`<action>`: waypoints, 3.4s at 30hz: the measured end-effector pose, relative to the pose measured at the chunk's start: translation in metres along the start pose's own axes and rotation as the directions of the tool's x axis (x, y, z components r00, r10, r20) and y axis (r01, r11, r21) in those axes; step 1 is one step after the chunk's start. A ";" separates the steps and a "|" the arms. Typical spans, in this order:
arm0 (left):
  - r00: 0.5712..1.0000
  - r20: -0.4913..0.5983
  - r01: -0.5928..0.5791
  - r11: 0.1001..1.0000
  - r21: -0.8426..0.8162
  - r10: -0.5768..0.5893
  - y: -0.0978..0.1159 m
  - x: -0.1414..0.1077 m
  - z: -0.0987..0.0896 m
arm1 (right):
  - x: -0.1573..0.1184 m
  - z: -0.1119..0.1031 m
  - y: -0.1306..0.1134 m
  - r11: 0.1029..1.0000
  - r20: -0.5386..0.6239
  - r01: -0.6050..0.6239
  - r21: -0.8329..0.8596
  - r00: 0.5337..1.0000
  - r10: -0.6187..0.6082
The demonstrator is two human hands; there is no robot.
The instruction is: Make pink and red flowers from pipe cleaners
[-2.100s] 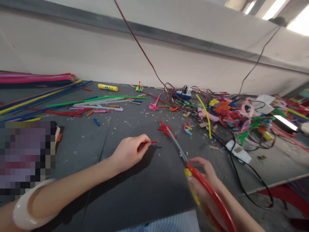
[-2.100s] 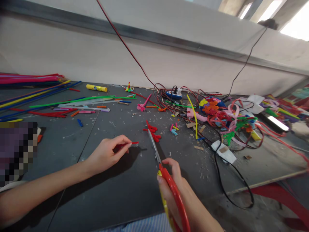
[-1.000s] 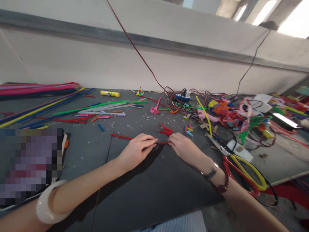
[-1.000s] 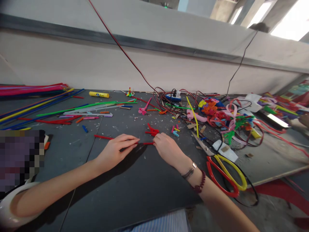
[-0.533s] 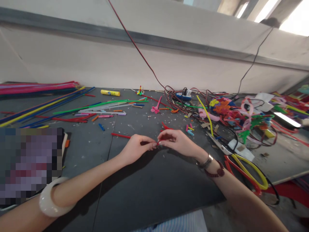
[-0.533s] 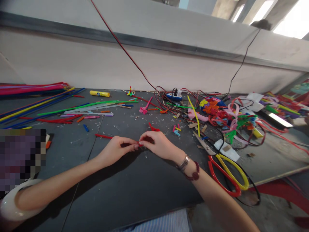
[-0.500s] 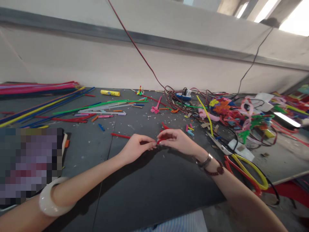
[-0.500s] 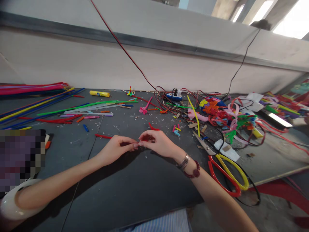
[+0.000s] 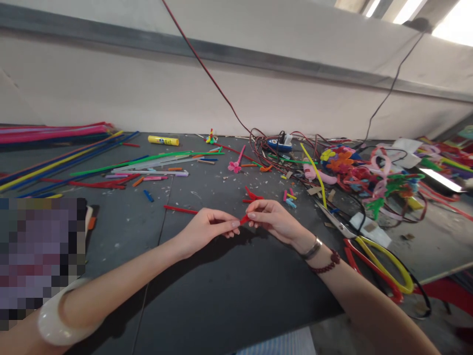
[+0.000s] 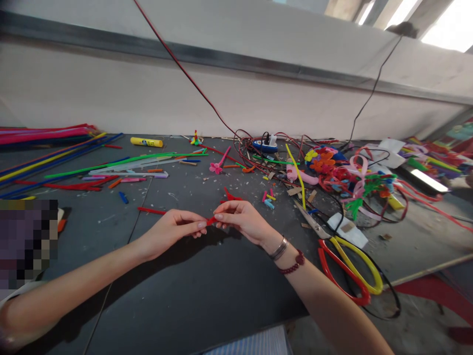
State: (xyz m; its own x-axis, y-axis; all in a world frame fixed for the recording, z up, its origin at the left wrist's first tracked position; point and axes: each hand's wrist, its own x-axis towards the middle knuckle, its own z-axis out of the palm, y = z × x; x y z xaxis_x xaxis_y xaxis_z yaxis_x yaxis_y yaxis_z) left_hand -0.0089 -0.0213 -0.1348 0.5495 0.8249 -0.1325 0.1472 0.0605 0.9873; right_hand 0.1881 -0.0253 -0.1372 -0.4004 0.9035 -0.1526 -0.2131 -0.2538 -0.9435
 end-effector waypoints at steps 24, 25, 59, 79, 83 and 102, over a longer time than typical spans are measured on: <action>0.918 -0.201 -0.219 0.858 0.464 0.343 0.001 -0.007 0.006 | -0.002 0.001 0.002 0.996 0.013 -0.069 -0.048 0.997 0.070; 0.946 -0.191 -0.173 0.906 0.386 0.261 0.001 -0.006 0.005 | -0.002 0.001 0.002 0.997 0.017 -0.061 -0.040 0.998 0.062; 0.995 -0.092 0.036 0.999 -0.019 -0.038 -0.004 0.000 0.001 | -0.010 0.008 0.002 0.411 0.262 0.469 -0.782 0.845 -0.466; 0.986 -0.002 0.163 0.970 -0.180 -0.166 -0.002 0.000 0.004 | -0.005 -0.003 -0.007 0.433 0.059 0.381 -0.817 0.802 -0.595; 0.985 -0.108 0.112 0.974 -0.195 -0.134 -0.002 0.001 0.003 | 0.002 -0.026 -0.001 0.160 0.009 0.138 -0.977 0.783 -0.622; 0.996 -0.087 0.000 1.000 0.005 0.000 -0.001 0.000 0.002 | -0.011 0.001 0.002 0.048 0.377 0.449 -0.892 0.799 -0.468</action>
State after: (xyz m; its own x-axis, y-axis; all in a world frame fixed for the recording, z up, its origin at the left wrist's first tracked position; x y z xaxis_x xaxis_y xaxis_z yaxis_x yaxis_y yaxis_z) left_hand -0.0076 -0.0221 -0.1363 0.4759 0.8707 -0.1239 0.1513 0.0578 0.9868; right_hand 0.1910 -0.0363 -0.1368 -0.5565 0.7104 0.4310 0.6049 0.7020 -0.3760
